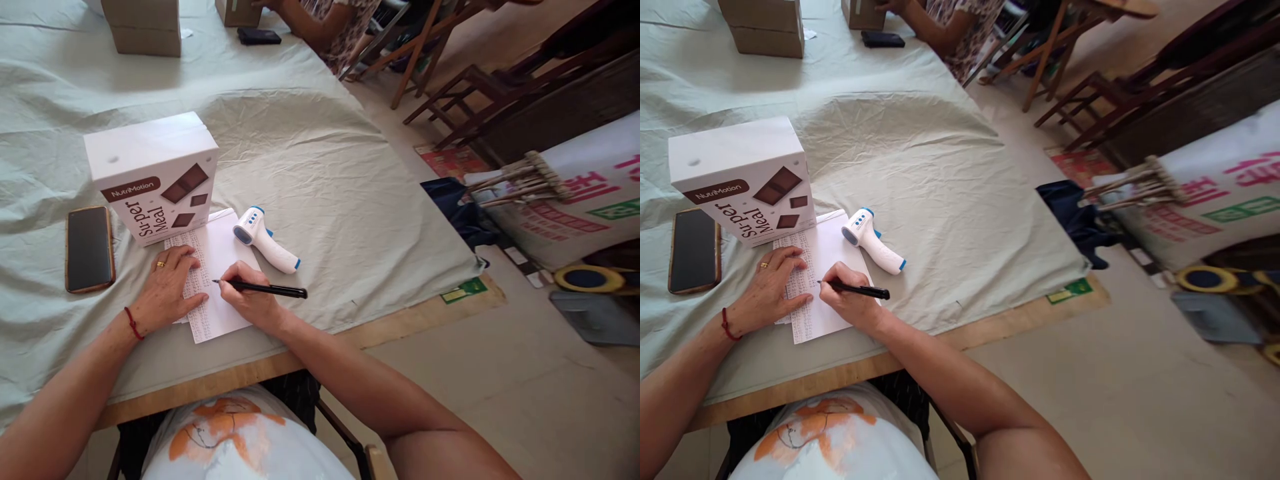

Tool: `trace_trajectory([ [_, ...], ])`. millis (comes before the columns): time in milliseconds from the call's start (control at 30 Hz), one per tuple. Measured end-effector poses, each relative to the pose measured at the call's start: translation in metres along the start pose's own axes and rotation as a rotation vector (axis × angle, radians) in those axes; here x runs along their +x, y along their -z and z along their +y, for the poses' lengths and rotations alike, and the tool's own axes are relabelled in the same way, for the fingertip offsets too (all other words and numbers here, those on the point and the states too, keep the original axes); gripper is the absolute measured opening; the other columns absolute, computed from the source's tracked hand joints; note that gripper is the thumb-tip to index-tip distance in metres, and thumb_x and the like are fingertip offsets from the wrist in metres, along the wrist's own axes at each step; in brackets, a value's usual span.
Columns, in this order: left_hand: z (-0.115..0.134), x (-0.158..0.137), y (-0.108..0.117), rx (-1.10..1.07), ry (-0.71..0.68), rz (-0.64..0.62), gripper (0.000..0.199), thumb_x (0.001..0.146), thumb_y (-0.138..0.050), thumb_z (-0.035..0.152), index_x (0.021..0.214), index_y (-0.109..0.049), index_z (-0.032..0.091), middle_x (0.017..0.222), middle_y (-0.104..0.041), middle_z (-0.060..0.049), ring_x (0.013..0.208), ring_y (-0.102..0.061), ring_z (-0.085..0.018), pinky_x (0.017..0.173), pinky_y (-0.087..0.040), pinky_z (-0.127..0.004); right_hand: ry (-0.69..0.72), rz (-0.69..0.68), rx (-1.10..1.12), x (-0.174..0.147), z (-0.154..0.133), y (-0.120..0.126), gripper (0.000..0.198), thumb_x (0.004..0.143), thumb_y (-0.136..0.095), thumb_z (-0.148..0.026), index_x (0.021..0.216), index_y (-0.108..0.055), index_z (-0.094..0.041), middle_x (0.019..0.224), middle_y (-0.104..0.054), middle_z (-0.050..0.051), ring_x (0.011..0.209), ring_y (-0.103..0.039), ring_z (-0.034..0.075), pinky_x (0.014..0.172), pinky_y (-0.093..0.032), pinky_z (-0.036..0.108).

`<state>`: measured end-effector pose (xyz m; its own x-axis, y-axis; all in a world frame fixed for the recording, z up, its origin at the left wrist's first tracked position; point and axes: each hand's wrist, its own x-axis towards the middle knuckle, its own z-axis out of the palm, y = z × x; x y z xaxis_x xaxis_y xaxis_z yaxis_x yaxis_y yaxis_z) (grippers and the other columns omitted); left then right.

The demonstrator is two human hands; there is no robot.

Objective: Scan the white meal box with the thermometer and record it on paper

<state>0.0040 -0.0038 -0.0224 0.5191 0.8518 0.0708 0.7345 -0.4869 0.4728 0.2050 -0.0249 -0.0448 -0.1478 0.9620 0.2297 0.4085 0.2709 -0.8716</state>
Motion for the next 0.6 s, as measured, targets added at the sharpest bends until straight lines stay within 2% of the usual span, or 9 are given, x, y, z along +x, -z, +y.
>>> trace_trajectory([
  [67,-0.001,0.000,0.000,-0.004,-0.002,0.001,0.040,0.079,-0.072,0.036,0.110,-0.054,0.018,0.135,-0.052,-0.019,0.127,-0.047,-0.038,0.104,-0.041,-0.057,0.021,0.014,-0.002,0.001,0.001,0.000,0.005,0.083,-0.053,-0.024,0.078,-0.054,-0.023,0.068,-0.061,-0.002,0.060,-0.056,0.013,0.061,-0.049,0.025],
  [133,-0.001,0.000,-0.001,-0.010,0.001,0.004,0.040,0.078,-0.072,0.037,0.109,-0.054,0.019,0.135,-0.052,-0.018,0.127,-0.047,-0.038,0.103,-0.042,-0.057,0.110,0.017,-0.043,0.003,0.003,0.003,0.008,0.089,-0.051,-0.023,0.089,-0.059,-0.023,0.078,-0.064,0.001,0.070,-0.061,0.014,0.069,-0.052,0.027],
  [233,-0.001,0.000,-0.001,-0.018,0.004,0.020,0.040,0.077,-0.073,0.037,0.108,-0.053,0.020,0.135,-0.052,-0.017,0.128,-0.048,-0.038,0.103,-0.042,-0.057,0.296,-0.022,-0.163,0.009,0.012,0.012,0.021,0.096,-0.044,-0.018,0.103,-0.063,-0.022,0.092,-0.064,0.006,0.086,-0.064,0.018,0.080,-0.055,0.031],
  [333,0.002,0.000,0.003,-0.072,-0.020,0.102,0.029,0.077,-0.070,0.032,0.098,-0.052,0.021,0.124,-0.058,-0.013,0.119,-0.055,-0.033,0.099,-0.047,-0.053,0.361,-0.126,-0.305,0.016,0.024,0.024,0.036,0.096,-0.037,-0.010,0.119,-0.063,-0.022,0.101,-0.062,0.010,0.096,-0.064,0.021,0.084,-0.057,0.036],
  [400,0.003,0.001,0.009,-0.119,-0.017,0.306,0.018,0.080,-0.064,0.028,0.088,-0.048,0.024,0.103,-0.062,-0.007,0.100,-0.061,-0.026,0.088,-0.052,-0.046,0.381,-0.170,-0.377,0.019,0.031,0.030,0.043,0.095,-0.036,-0.006,0.125,-0.062,-0.022,0.104,-0.061,0.011,0.099,-0.064,0.022,0.088,-0.057,0.039],
  [467,0.001,0.002,0.017,-0.131,0.008,0.631,0.020,0.081,-0.061,0.027,0.081,-0.041,0.025,0.084,-0.054,-0.001,0.082,-0.058,-0.021,0.077,-0.052,-0.042,0.399,-0.183,-0.411,0.021,0.034,0.033,0.046,0.094,-0.036,-0.004,0.127,-0.061,-0.022,0.105,-0.060,0.011,0.102,-0.063,0.023,0.091,-0.056,0.041],
  [533,-0.007,0.004,0.024,-0.151,0.059,0.916,0.026,0.080,-0.063,0.030,0.082,-0.038,0.026,0.083,-0.047,0.000,0.079,-0.055,-0.020,0.075,-0.051,-0.043,0.395,-0.185,-0.415,0.021,0.033,0.034,0.046,0.095,-0.035,-0.005,0.128,-0.062,-0.022,0.106,-0.058,0.011,0.103,-0.062,0.022,0.092,-0.056,0.040],
  [600,-0.018,0.007,0.028,-0.250,0.126,1.031,0.032,0.077,-0.069,0.032,0.091,-0.040,0.027,0.095,-0.048,-0.001,0.091,-0.056,-0.021,0.083,-0.051,-0.045,0.374,-0.180,-0.406,0.020,0.029,0.035,0.045,0.095,-0.036,-0.007,0.129,-0.062,-0.022,0.108,-0.057,0.011,0.103,-0.062,0.022,0.093,-0.056,0.039],
])
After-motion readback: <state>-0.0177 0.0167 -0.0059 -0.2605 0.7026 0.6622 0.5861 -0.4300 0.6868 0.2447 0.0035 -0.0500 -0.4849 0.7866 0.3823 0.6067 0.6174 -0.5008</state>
